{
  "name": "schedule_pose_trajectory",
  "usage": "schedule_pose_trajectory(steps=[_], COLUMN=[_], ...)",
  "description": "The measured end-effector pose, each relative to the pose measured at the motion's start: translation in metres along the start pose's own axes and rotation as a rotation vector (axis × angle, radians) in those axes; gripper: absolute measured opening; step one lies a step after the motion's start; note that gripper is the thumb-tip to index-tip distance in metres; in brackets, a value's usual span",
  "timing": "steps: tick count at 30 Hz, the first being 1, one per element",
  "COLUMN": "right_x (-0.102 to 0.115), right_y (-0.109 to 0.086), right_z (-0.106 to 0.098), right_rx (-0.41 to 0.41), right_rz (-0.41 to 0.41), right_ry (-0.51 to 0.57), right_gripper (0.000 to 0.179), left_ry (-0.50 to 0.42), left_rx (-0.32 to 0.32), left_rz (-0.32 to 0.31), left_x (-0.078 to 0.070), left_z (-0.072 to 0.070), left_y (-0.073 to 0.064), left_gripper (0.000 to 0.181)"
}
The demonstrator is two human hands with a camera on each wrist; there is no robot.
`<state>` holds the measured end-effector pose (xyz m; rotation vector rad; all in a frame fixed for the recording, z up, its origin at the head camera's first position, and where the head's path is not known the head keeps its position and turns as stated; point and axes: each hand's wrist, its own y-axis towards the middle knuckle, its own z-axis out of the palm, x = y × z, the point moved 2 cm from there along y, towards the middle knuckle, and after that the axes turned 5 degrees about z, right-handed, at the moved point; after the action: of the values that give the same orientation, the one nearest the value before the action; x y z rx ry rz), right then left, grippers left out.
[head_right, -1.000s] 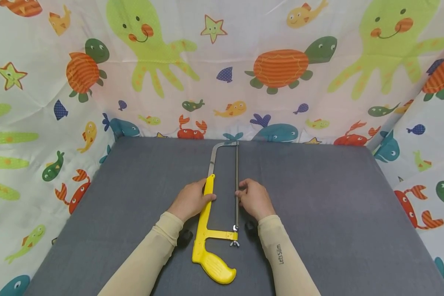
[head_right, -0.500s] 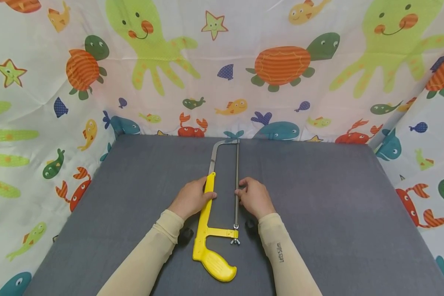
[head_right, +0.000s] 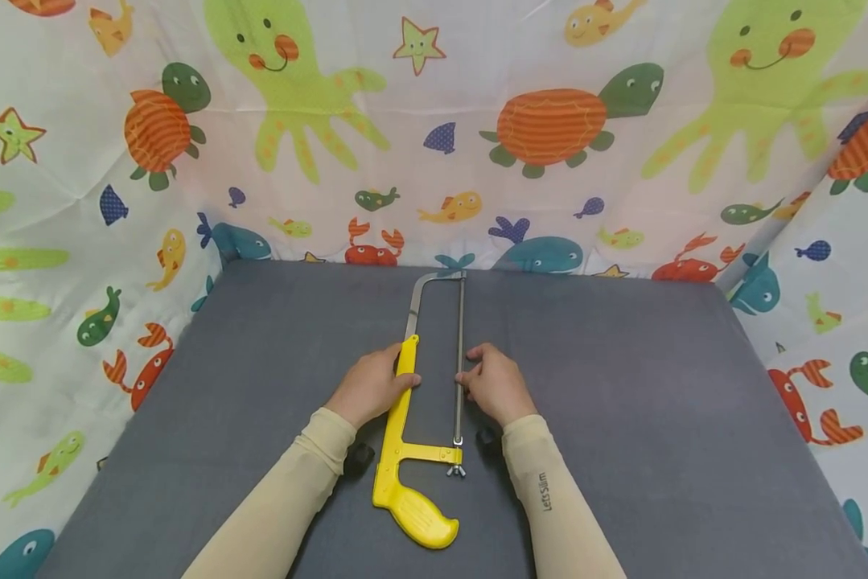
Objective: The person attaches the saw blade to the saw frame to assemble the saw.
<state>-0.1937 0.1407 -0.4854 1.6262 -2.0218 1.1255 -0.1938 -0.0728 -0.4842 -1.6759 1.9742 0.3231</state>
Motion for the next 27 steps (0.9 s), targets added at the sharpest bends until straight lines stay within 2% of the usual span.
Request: schedule_pose_trajectory(steps=[7, 11, 15, 22, 27], right_x=[0.003, 0.001, -0.005, -0.01, -0.02], right_y=[-0.001, -0.002, -0.005, -0.015, -0.027], right_z=[-0.002, -0.001, 0.0, -0.002, -0.006], right_rx=[0.002, 0.003, 0.013, 0.03, 0.098], right_rz=[-0.02, -0.024, -0.03, -0.093, -0.115], right_ry=[-0.01, -0.027, -0.043, -0.048, -0.002], right_gripper=[0.041, 0.043, 0.044, 0.048, 0.057], left_ry=[-0.015, -0.038, -0.05, -0.033, -0.034], left_rx=[-0.001, 0.011, 0.055, 0.124, 0.145], left_rz=[-0.016, 0.004, 0.03, 0.054, 0.065], left_x=[0.0, 0.003, 0.009, 0.017, 0.018], left_z=[-0.003, -0.002, -0.001, -0.004, -0.005], left_y=[0.0, 0.001, 0.0, -0.004, -0.007], left_gripper=[0.072, 0.074, 0.084, 0.104, 0.112])
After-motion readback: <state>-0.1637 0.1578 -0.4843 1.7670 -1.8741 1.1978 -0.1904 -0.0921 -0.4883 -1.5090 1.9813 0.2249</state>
